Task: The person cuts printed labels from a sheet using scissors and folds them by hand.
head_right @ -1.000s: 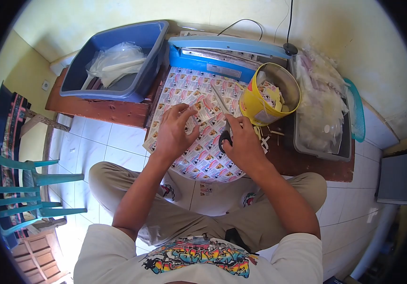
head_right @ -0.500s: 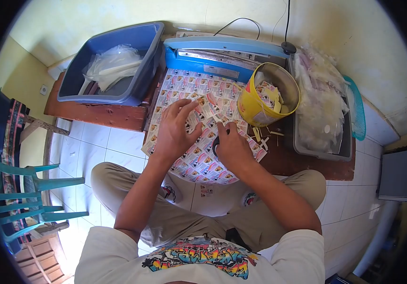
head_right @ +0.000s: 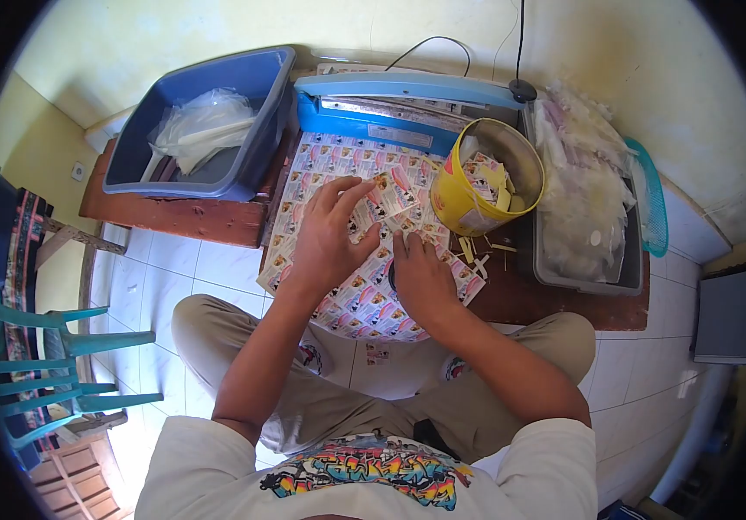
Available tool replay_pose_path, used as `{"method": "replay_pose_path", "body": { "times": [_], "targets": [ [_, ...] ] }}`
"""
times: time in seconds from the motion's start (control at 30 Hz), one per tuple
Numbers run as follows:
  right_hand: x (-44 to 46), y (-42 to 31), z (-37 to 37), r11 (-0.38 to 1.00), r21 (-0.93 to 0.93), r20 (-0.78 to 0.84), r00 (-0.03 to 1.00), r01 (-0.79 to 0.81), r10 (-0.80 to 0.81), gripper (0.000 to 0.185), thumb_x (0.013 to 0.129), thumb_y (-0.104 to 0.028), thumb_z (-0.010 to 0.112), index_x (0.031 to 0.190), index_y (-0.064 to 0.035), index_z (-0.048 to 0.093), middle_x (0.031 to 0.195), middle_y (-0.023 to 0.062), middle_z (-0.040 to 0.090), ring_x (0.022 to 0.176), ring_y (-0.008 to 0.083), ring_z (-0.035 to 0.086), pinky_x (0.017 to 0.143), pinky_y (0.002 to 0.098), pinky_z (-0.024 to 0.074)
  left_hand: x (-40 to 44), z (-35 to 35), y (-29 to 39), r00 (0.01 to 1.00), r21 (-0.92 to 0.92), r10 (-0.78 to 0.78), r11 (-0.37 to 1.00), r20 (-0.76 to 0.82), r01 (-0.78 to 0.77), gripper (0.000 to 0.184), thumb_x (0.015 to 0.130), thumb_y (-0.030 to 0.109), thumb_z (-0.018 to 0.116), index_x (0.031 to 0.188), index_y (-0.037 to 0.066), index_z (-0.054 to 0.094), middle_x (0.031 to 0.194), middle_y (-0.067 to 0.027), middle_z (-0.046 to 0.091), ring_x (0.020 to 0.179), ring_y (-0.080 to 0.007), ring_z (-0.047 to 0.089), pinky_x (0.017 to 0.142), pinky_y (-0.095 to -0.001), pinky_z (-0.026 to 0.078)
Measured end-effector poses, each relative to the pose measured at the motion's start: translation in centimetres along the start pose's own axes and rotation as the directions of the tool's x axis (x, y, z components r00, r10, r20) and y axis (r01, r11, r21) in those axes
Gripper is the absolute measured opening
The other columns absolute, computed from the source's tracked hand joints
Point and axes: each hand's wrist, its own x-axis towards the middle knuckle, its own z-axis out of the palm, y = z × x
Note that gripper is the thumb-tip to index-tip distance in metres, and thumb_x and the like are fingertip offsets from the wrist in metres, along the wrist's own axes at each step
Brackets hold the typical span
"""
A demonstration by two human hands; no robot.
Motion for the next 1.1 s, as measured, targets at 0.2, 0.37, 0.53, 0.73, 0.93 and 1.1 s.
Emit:
{"method": "replay_pose_path", "body": {
  "times": [0.2,0.37,0.53,0.73,0.93,1.1],
  "targets": [
    [0.8,0.2,-2.9,0.995,0.096,0.010,1.000,-0.009,0.008,0.053,0.092,-0.010,0.060,0.142,0.0063,0.055,0.117,0.0239,0.064,0.106,0.0380,0.069,0.079,0.0458,0.0610,0.3,0.0,0.2,0.999,-0.026,0.032,0.999,-0.021,-0.032,0.060,0.077,0.011,0.082,0.133,0.007,0.063,0.131,-0.0168,0.061,0.120,-0.0381,0.060,0.103,-0.0492,0.049],
    [2.2,2.5,-4.7,0.921,0.386,-0.230,0.972,0.050,0.044,0.047,0.097,-0.014,0.060,0.140,0.0049,0.058,0.111,0.0238,0.070,0.096,0.0346,0.073,0.077,0.0409,0.0603,0.0,-0.1,-0.2,0.998,-0.013,0.054,0.998,-0.023,-0.055,0.058,0.077,0.011,0.082,0.132,0.008,0.064,0.131,-0.0162,0.061,0.121,-0.0381,0.060,0.103,-0.0489,0.049],
    [2.5,1.8,-6.8,0.369,0.904,0.094,0.943,-0.215,0.319,0.050,0.105,-0.022,0.063,0.148,0.0027,0.053,0.118,0.0132,0.069,0.099,0.0179,0.074,0.082,0.0311,0.0634,-0.6,-0.8,-0.1,0.997,-0.014,0.070,0.997,0.012,-0.070,0.057,0.077,0.010,0.083,0.131,0.009,0.065,0.133,-0.0152,0.061,0.122,-0.0379,0.060,0.103,-0.0483,0.050],
    [2.9,0.6,-7.0,0.313,0.941,0.022,0.945,-0.130,0.327,0.048,0.099,-0.008,0.068,0.144,0.0045,0.055,0.118,0.0182,0.071,0.090,0.0219,0.078,0.074,0.0296,0.0637,-0.9,-1.7,0.1,0.992,-0.095,0.106,0.991,0.071,-0.099,0.055,0.076,0.009,0.083,0.129,0.011,0.068,0.137,-0.0142,0.059,0.122,-0.0371,0.060,0.101,-0.0475,0.052],
    [3.3,0.5,-6.6,0.147,0.985,0.039,0.941,-0.093,0.335,0.045,0.100,-0.005,0.067,0.142,0.0073,0.055,0.115,0.0151,0.073,0.093,0.0166,0.076,0.073,0.0285,0.0660,-1.1,-2.3,0.6,0.988,-0.093,0.135,0.987,0.080,-0.128,0.053,0.077,0.009,0.084,0.128,0.011,0.069,0.140,-0.0136,0.058,0.125,-0.0366,0.060,0.104,-0.0477,0.051],
    [3.4,0.9,-7.0,0.081,0.989,0.093,0.946,-0.123,0.310,0.044,0.102,-0.008,0.067,0.141,0.0065,0.055,0.114,0.0127,0.073,0.095,0.0142,0.073,0.076,0.0291,0.0663,-1.2,-2.5,0.3,0.992,-0.078,0.122,0.990,0.028,-0.119,0.055,0.078,0.014,0.086,0.129,0.011,0.069,0.144,-0.0139,0.059,0.130,-0.0376,0.058,0.112,-0.0511,0.044]
  ]
}}
